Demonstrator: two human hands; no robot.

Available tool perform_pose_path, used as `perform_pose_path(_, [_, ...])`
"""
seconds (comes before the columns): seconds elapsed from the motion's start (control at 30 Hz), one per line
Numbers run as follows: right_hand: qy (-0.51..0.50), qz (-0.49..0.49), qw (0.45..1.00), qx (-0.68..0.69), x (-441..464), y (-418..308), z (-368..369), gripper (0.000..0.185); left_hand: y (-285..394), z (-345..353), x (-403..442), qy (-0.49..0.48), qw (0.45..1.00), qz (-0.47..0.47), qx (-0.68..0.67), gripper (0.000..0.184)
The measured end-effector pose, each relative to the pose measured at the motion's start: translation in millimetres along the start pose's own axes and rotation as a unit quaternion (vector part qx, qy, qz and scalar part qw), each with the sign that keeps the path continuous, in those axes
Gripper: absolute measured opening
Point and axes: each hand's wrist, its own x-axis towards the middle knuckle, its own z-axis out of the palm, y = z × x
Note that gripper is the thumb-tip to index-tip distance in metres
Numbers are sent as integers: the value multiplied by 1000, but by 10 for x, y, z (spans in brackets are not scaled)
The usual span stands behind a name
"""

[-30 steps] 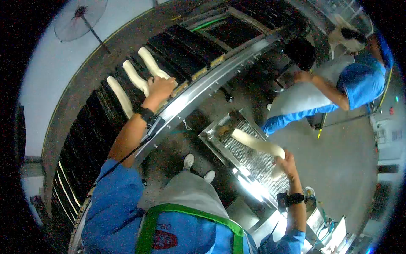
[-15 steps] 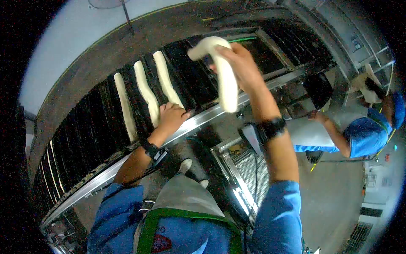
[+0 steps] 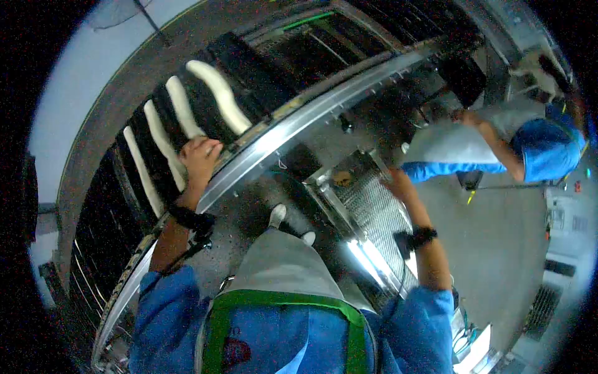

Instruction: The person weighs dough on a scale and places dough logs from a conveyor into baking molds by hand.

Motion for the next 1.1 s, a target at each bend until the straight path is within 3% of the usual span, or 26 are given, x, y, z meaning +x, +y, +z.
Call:
perform_pose_path(0.03, [-7, -18, 997, -78, -401, 585, 221, 55, 28, 2, 33, 29, 999, -5, 29, 10])
perform_pose_path(0.1, [-60, 154, 964, -210, -1193, 523, 114, 45, 147, -85, 105, 81, 993, -2, 89, 14])
perform_pose_path(0.17, [-118, 294, 936, -157, -1748, 651, 222, 36, 222, -64, 240, 84, 986, 78, 125, 13])
perform_pose_path(0.23, [-173, 287, 941, -42, -1906, 798, 330, 35, 178, 116, 357, 44, 985, 117, 119, 13])
perform_pose_path(0.3, [-20, 227, 972, -47, -1964, 742, 443, 25, 192, 205, 382, -24, 976, 133, 172, 16])
perform_pose_path(0.37, [-5, 145, 984, -103, -1739, 330, 285, 37, 174, 259, 369, -41, 974, 112, 193, 18])
perform_pose_path(0.43, [4, 110, 978, -175, -1550, 365, 344, 48, 133, 275, 305, -118, 973, 41, 192, 17])
perform_pose_path(0.53, [-42, 154, 983, -86, -1164, 401, 341, 32, -85, 312, 107, -88, 979, 50, 175, 18])
perform_pose_path(0.57, [13, 162, 987, 20, -1056, 354, 283, 30, -159, 302, 53, -78, 983, 66, 149, 18])
perform_pose_path(0.63, [34, 166, 985, 13, -889, 230, -90, 35, -201, 307, 45, -63, 982, 62, 164, 16])
perform_pose_path(0.7, [100, 151, 979, 96, -896, -28, -629, 39, -244, 356, 26, -60, 985, 63, 152, 15])
perform_pose_path(0.77, [219, 64, 945, 233, -738, -550, -1279, 40, -200, 401, 24, -49, 988, 45, 142, 12])
perform_pose_path(0.83, [284, 32, 933, 219, -580, -826, -1531, 42, -217, 390, 108, -11, 996, 39, 77, 17])
perform_pose_path(0.87, [333, 2, 902, 274, -446, -921, -1579, 41, -209, 352, 152, -76, 995, 6, 59, 22])
perform_pose_path(0.9, [378, -30, 865, 328, -312, -1024, -1607, 40, -232, 338, 157, -71, 996, 4, 58, 22])
perform_pose_path(0.97, [399, -105, 817, 402, -147, -1275, -1686, 37, -134, 302, 107, -100, 995, 27, 7, 21])
perform_pose_path(1.03, [401, -118, 799, 433, 198, -1560, -1676, 37, -146, 217, 131, -88, 996, 23, 3, 23])
perform_pose_path(1.1, [406, -195, 793, 410, 585, -1971, -1476, 40, -186, 99, 142, -76, 997, 7, 3, 24])
